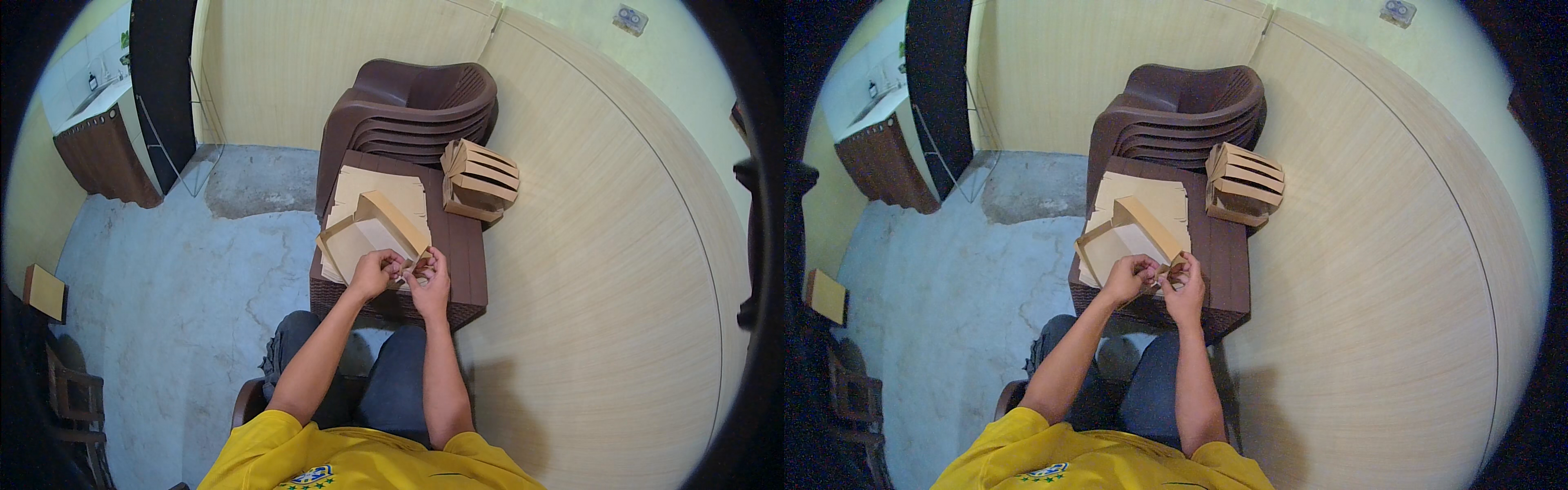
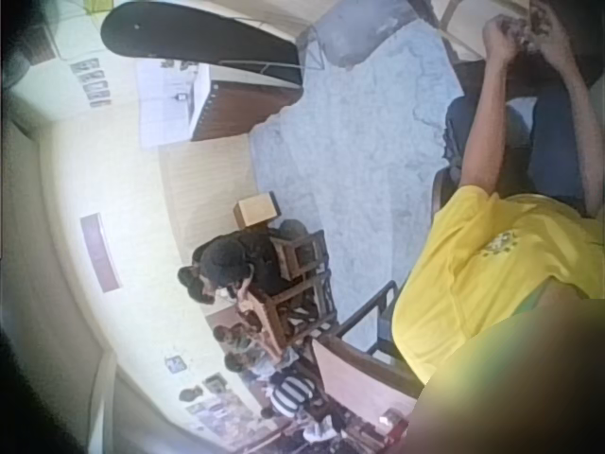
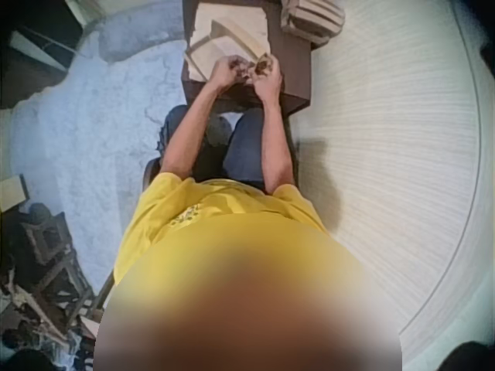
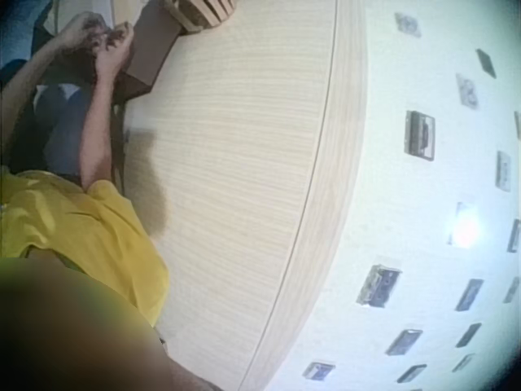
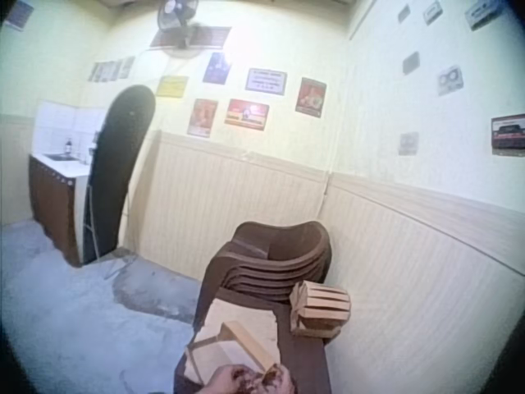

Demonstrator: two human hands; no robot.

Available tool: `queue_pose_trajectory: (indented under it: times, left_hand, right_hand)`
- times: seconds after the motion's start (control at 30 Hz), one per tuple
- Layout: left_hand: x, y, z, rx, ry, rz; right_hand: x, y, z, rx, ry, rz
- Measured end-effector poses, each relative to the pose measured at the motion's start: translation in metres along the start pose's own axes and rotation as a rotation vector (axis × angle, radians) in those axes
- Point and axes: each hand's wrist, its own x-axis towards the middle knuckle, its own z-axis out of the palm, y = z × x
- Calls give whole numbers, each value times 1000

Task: The person folds flat cardboard pieces into small boxes by hand, tucking flaps and securing edges. They place each completed box onto a growing stack on the table.

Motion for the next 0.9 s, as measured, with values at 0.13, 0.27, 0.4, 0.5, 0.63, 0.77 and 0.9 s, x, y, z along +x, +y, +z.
queue_pose_trajectory:
  times: [0.13,0.27,0.4,0.5,0.63,0.77,0.9]
  left_hand:
    - [0,-2,0,-21,-2,4]
    - [1,-5,0,-26,-8,-24]
    - [2,-8,1,-24,-3,6]
    - [2,-7,1,-35,-10,4]
    - [-1,-3,0,-50,-11,41]
    - [-3,4,-5,27,-39,44]
    - [-2,9,-5,49,-44,-5]
  right_hand:
    - [0,-3,2,-33,34,-13]
    - [0,-4,3,-29,61,-42]
    - [1,-6,2,-40,52,-49]
    - [2,-10,2,-60,45,-46]
    - [1,-15,0,-162,34,-31]
    - [1,-16,3,-219,64,-22]
    - [-1,-20,6,-223,85,-4]
